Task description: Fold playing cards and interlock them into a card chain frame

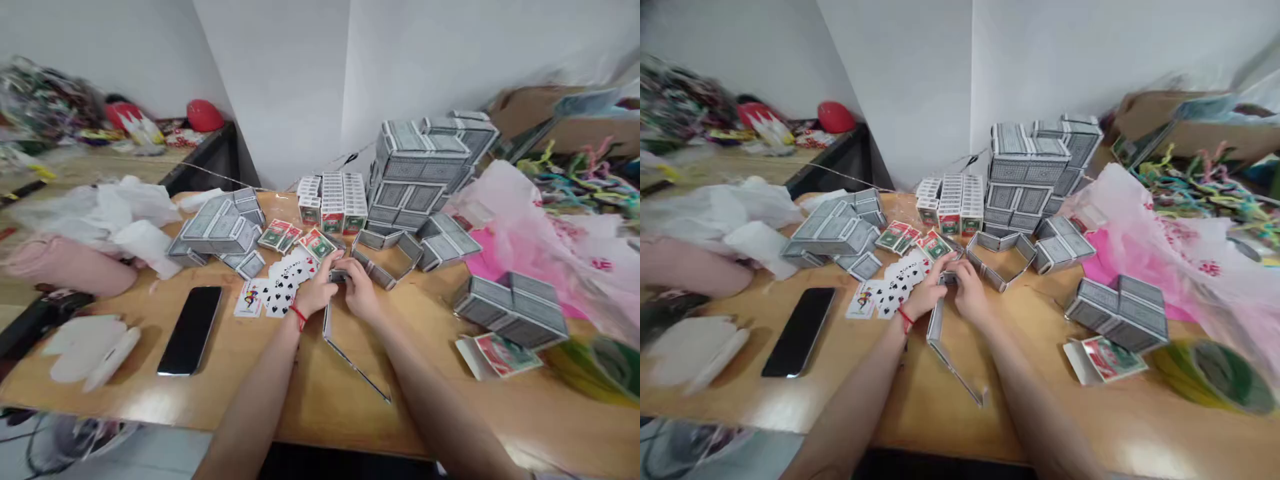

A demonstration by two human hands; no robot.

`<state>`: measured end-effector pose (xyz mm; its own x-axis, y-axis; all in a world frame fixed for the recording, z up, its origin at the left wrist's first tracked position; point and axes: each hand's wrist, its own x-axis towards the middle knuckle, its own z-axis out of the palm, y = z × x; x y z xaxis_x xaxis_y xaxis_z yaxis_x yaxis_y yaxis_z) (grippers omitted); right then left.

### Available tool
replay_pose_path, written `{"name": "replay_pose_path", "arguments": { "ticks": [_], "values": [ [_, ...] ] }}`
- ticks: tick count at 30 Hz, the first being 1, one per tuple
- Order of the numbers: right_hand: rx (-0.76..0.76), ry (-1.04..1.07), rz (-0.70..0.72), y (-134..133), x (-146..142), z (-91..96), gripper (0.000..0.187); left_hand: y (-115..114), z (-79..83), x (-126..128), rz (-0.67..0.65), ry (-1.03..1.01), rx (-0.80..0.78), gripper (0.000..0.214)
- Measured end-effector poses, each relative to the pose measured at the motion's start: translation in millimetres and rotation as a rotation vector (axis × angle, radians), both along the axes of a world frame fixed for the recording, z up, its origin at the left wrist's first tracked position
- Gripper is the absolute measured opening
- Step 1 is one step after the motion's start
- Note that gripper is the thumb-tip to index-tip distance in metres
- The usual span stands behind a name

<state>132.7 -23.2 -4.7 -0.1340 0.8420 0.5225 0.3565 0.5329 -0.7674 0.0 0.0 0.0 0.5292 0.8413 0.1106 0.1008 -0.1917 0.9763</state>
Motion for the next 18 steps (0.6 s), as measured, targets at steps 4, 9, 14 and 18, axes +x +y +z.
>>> {"name": "replay_pose_path", "arguments": {
  "ticks": [4,9,14,18],
  "values": [
    [-0.005,0.016,0.005,-1.3,1.1,1.1,0.039,0.9,-1.6,1.5,0.019,-0.054,-0.026,0.079],
    [-0.012,-0.003,-0.010,-1.6,1.2,0.9,0.032,2.5,-0.4,1.4,-0.032,-0.147,-0.092,0.081],
    [-0.003,-0.051,-0.029,-1.7,-0.1,-1.3,0.033,2.9,1.3,0.1,-0.054,-0.161,-0.110,0.082],
    [0.018,-0.089,-0.042,-1.6,-0.4,-4.2,0.036,3.4,0.3,-0.6,-0.049,-0.141,-0.098,0.080]
  ]
}}
